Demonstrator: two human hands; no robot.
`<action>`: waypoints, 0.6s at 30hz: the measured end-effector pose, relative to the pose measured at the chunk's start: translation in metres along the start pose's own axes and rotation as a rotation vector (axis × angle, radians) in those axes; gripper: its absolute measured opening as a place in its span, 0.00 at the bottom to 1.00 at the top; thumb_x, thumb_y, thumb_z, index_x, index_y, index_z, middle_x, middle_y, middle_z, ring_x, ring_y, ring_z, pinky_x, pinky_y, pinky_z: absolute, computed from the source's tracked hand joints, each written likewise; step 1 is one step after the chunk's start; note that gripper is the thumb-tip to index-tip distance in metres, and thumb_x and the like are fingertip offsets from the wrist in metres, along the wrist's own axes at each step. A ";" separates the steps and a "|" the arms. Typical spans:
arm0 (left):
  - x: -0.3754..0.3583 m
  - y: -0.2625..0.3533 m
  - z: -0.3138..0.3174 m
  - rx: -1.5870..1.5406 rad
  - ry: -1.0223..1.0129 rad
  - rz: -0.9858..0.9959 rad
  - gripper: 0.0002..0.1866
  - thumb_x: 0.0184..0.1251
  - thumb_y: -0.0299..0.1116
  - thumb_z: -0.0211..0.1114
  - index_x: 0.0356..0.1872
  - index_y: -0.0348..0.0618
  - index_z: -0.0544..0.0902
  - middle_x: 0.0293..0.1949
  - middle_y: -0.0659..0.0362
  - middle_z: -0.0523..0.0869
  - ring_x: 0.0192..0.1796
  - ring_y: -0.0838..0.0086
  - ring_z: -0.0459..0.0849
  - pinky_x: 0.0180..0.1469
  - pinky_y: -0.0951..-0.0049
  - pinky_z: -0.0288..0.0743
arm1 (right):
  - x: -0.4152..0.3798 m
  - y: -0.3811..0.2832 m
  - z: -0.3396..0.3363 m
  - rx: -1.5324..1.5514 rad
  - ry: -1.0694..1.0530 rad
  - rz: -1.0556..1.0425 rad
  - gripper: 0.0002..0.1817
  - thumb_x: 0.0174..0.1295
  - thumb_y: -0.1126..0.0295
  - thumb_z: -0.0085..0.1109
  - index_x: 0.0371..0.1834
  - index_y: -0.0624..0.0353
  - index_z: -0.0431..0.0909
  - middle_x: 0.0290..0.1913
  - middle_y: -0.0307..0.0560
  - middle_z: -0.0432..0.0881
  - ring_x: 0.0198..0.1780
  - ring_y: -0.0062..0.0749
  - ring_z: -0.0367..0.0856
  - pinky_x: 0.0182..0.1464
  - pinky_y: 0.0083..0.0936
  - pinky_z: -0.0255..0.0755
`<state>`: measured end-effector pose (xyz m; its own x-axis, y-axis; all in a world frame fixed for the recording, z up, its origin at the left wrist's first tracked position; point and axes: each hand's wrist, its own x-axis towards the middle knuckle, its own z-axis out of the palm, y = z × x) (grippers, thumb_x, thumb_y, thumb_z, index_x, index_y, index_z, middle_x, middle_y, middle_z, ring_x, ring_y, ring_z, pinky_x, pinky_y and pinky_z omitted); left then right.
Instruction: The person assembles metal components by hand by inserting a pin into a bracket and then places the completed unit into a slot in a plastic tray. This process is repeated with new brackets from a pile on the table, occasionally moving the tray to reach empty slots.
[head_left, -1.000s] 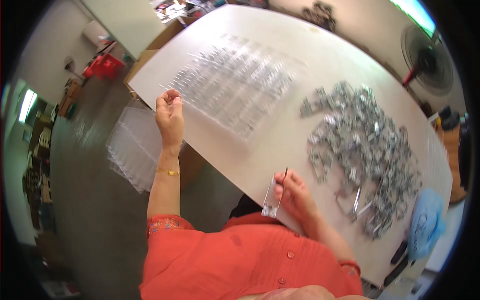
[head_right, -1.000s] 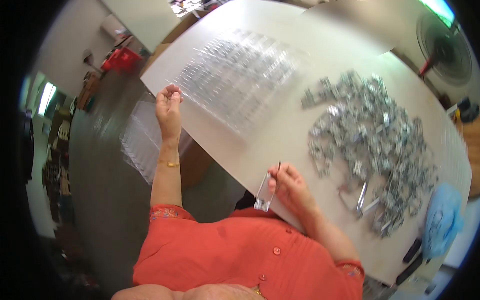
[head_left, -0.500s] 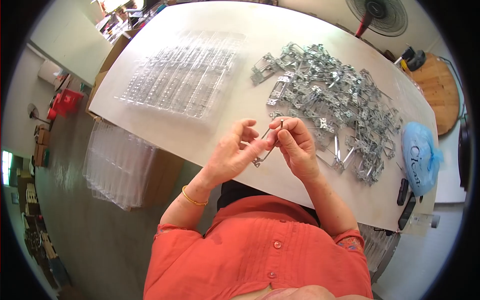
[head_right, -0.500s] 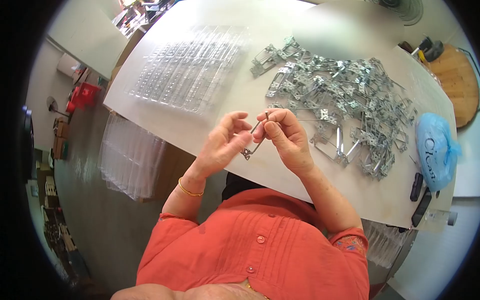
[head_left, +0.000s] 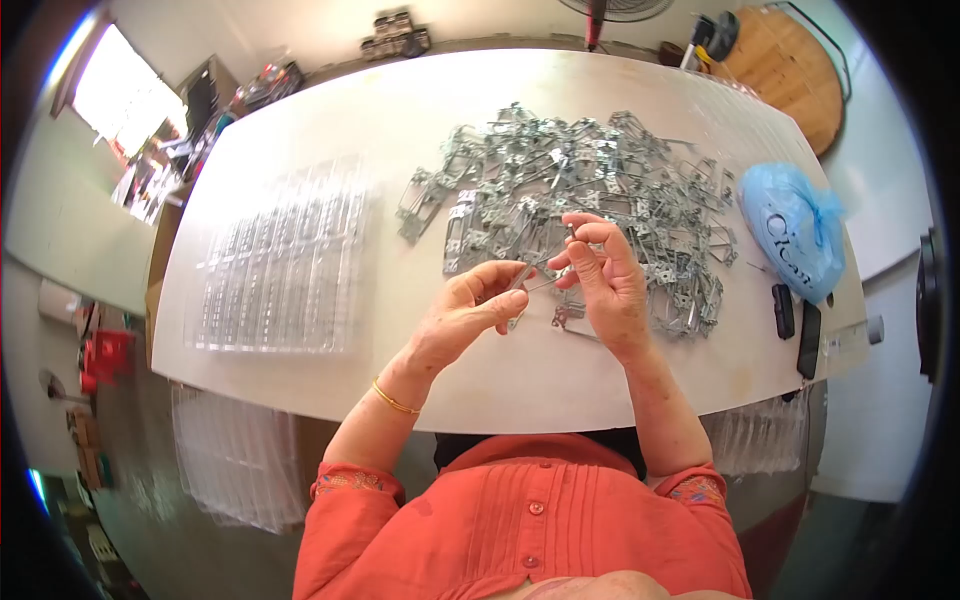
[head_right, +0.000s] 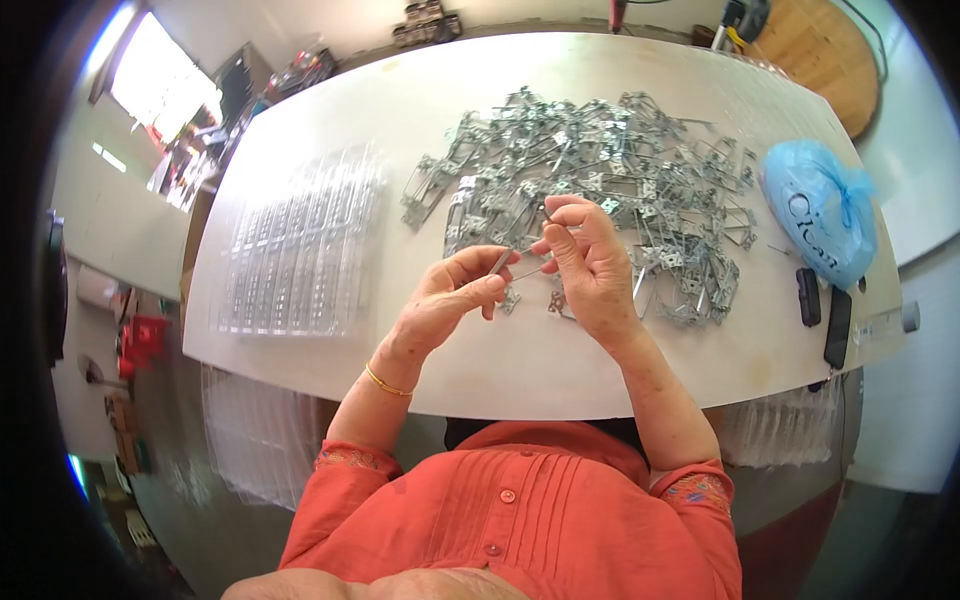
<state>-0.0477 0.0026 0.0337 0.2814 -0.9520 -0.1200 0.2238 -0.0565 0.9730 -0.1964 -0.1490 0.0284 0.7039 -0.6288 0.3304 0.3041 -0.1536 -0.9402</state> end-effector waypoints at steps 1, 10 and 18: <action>0.007 -0.003 -0.002 0.009 -0.026 -0.010 0.23 0.77 0.37 0.65 0.65 0.33 0.78 0.41 0.63 0.83 0.41 0.81 0.80 0.41 0.78 0.75 | 0.002 0.002 -0.004 -0.051 0.048 -0.045 0.08 0.79 0.66 0.56 0.53 0.57 0.75 0.63 0.47 0.78 0.46 0.23 0.84 0.42 0.20 0.82; 0.034 -0.042 -0.011 -0.418 -0.319 -0.136 0.35 0.80 0.57 0.55 0.63 0.27 0.79 0.30 0.60 0.81 0.29 0.79 0.77 0.28 0.78 0.68 | 0.006 0.018 -0.002 -0.054 -0.006 0.064 0.05 0.75 0.77 0.59 0.50 0.59 0.76 0.42 0.36 0.81 0.41 0.16 0.80 0.43 0.17 0.77; 0.026 -0.047 -0.016 -0.472 -0.223 -0.239 0.37 0.81 0.60 0.49 0.53 0.28 0.83 0.31 0.55 0.85 0.24 0.75 0.78 0.26 0.77 0.69 | -0.003 0.039 0.002 -0.016 -0.052 0.017 0.06 0.76 0.78 0.57 0.53 0.62 0.74 0.42 0.38 0.80 0.38 0.16 0.80 0.40 0.18 0.78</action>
<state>-0.0354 -0.0146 -0.0179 -0.0205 -0.9726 -0.2315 0.6640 -0.1864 0.7242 -0.1860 -0.1516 -0.0092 0.7412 -0.5913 0.3177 0.2816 -0.1556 -0.9468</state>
